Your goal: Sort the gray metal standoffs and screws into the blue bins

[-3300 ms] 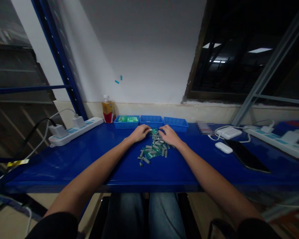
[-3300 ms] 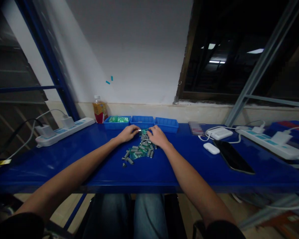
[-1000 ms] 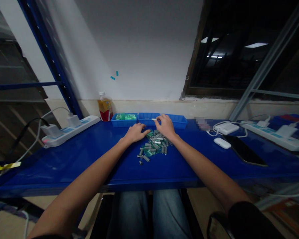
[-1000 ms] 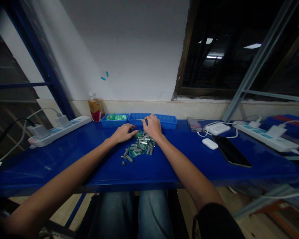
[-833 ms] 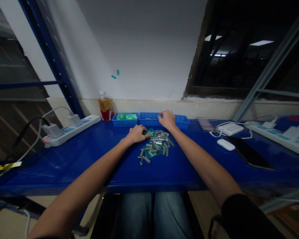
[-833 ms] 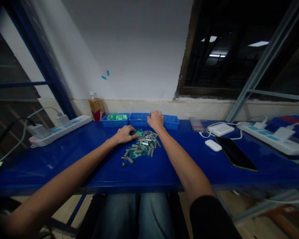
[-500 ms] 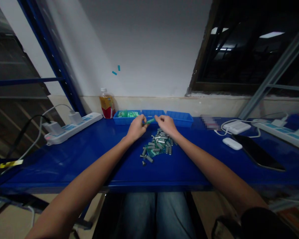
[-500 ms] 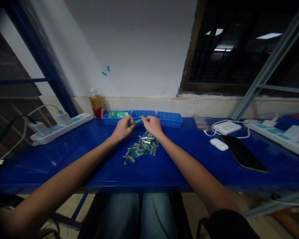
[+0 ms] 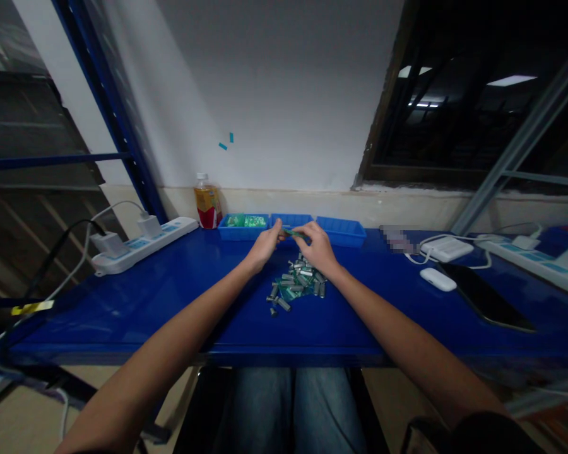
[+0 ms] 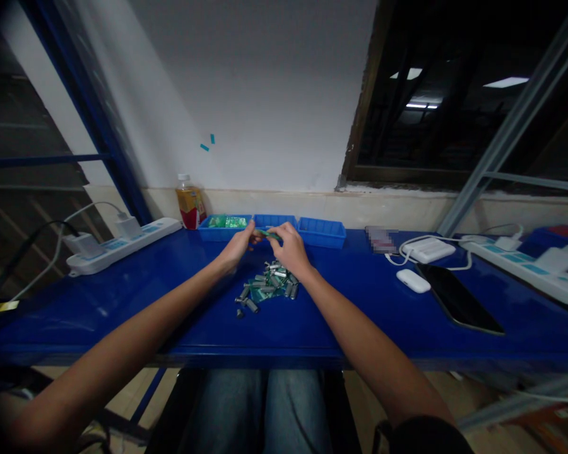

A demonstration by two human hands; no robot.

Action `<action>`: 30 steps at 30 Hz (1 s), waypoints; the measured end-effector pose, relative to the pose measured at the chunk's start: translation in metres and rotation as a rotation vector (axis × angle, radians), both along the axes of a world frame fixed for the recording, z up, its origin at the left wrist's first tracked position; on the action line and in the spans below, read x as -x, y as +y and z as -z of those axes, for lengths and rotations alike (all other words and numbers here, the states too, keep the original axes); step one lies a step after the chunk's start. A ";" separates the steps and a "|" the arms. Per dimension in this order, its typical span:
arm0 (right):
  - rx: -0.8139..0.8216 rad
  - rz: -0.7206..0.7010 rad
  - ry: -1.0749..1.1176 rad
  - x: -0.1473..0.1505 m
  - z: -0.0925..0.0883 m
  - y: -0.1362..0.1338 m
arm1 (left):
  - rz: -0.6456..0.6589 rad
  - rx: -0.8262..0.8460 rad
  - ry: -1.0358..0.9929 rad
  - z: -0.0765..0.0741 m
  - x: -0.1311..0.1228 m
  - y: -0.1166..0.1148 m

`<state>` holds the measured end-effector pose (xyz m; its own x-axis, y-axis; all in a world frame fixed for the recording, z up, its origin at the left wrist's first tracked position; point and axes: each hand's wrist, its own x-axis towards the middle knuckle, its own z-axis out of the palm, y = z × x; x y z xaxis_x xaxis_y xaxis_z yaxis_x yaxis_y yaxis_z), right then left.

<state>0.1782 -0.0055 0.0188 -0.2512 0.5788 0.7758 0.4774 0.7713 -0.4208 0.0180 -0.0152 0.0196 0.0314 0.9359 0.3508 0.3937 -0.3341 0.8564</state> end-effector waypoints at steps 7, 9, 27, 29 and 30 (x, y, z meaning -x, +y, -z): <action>-0.162 0.043 -0.236 0.001 0.003 -0.002 | -0.156 -0.023 0.091 -0.007 0.027 0.019; -0.137 0.105 -0.206 0.001 0.003 -0.001 | -0.266 -0.114 0.161 -0.020 0.045 0.028; -0.011 0.175 -0.266 -0.004 -0.005 -0.002 | -0.319 -0.087 0.769 -0.044 0.078 0.060; 0.010 0.169 -0.296 -0.006 -0.005 -0.002 | -0.334 -0.187 0.761 -0.041 0.066 0.043; 0.020 0.165 -0.306 -0.007 -0.005 -0.002 | -0.294 -0.240 0.759 -0.038 0.059 0.033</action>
